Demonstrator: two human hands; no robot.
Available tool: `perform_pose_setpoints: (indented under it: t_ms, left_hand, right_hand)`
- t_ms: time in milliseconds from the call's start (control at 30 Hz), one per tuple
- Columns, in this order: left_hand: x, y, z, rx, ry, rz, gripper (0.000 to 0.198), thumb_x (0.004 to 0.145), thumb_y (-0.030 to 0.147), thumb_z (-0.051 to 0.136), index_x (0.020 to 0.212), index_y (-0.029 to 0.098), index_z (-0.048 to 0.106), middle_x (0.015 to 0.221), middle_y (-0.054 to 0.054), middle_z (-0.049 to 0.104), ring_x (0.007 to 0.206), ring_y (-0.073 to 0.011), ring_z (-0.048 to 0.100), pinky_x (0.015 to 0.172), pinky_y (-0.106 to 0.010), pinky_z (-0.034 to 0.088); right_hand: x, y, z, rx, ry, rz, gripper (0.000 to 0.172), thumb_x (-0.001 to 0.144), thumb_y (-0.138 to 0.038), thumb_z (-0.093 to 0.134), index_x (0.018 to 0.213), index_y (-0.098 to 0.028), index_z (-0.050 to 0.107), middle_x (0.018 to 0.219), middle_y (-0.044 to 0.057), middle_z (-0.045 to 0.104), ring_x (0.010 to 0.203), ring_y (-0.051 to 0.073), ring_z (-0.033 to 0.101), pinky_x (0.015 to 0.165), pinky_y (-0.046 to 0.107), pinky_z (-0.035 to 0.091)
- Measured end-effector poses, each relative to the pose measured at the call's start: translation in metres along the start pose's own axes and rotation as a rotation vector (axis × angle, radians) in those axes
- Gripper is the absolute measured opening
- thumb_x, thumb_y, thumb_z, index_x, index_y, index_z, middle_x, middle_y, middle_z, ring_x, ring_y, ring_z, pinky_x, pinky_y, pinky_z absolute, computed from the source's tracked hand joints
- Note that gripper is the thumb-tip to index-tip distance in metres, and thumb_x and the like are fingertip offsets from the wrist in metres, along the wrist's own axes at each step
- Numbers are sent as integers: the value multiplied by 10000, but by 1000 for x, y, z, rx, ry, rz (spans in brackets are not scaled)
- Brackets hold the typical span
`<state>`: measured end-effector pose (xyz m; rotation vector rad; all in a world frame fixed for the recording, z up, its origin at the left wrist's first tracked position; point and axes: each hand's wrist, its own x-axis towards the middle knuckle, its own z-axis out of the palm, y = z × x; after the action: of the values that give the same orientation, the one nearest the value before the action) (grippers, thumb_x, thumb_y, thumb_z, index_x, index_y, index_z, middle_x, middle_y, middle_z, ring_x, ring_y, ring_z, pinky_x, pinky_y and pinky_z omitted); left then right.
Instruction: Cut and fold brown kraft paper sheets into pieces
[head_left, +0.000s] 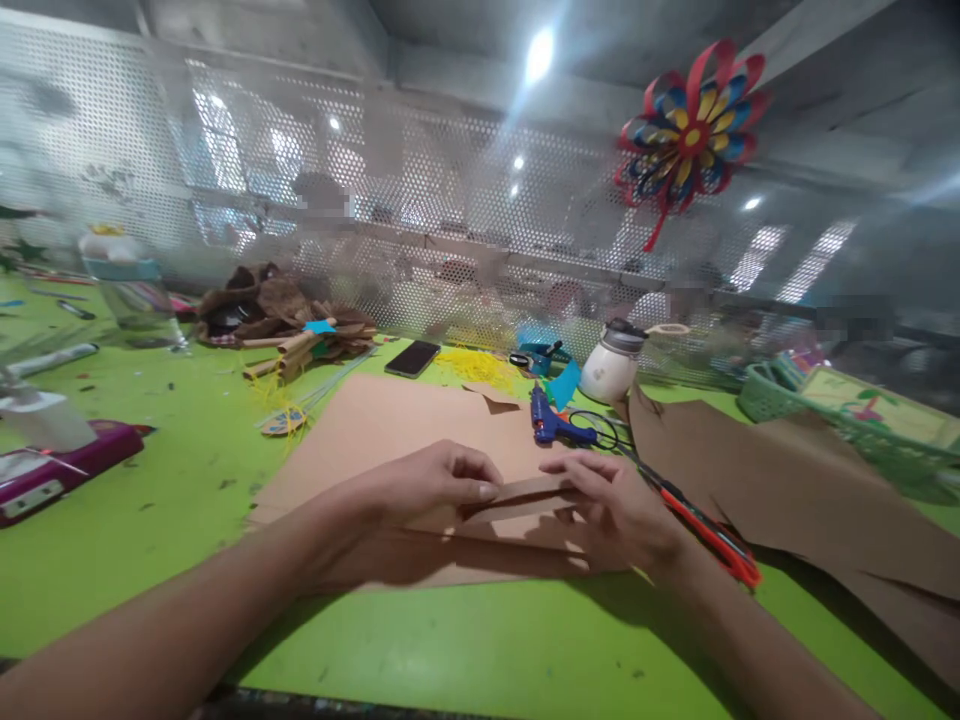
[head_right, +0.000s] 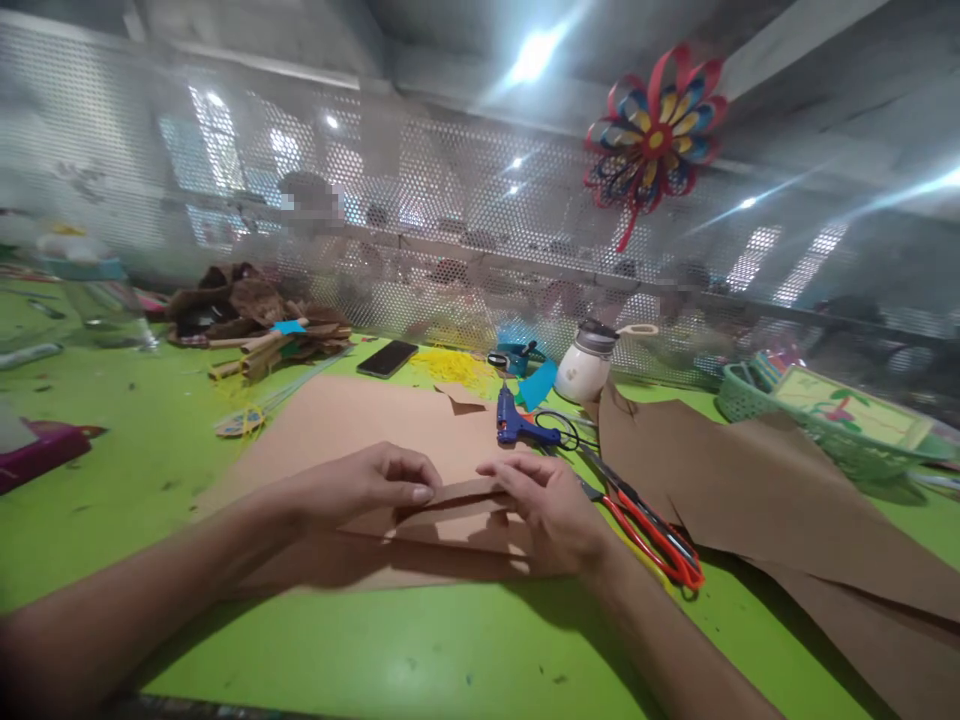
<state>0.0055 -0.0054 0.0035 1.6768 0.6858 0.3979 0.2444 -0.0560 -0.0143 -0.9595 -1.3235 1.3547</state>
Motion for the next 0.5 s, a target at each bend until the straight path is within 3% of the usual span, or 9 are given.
perform_pose_setpoints:
  t_ms: [133,267,367,500]
  left_hand:
    - [1,-6,16,-464,-16,-3,279,720,366,772,844,142,663,715,17,600,616,-85,490,619,-207,366]
    - [-1,-11,35,-769,-110,14,222,749,284,755,883,123,682,802,-57,655,711,-128,594,718,-253,442]
    - [-2,-14,43,-854,-185,9,213,742,253,763,886,109,697,852,-74,665,728,-127,604,752,-262,456]
    - [1,-18,44,-799,-275,-9,271,731,314,777,897,108,715,749,-59,663,644,-125,591,653,-248,462]
  right_hand:
    - [-8,-14,4,155,-201,-151,438,731,-530,739,1013,-196,714,897,84,648,772,197,584,699,348,497]
    - [-8,-11,9,86,-284,-115,320,749,-403,767,984,-189,729,860,74,669,772,191,610,755,349,493]
    - [-6,-2,13,23,-272,-99,199,807,-362,726,877,-176,744,773,43,665,708,155,606,711,301,487]
    - [-9,2,18,33,-265,-76,188,795,-339,739,849,-159,725,765,41,675,686,150,623,665,280,491]
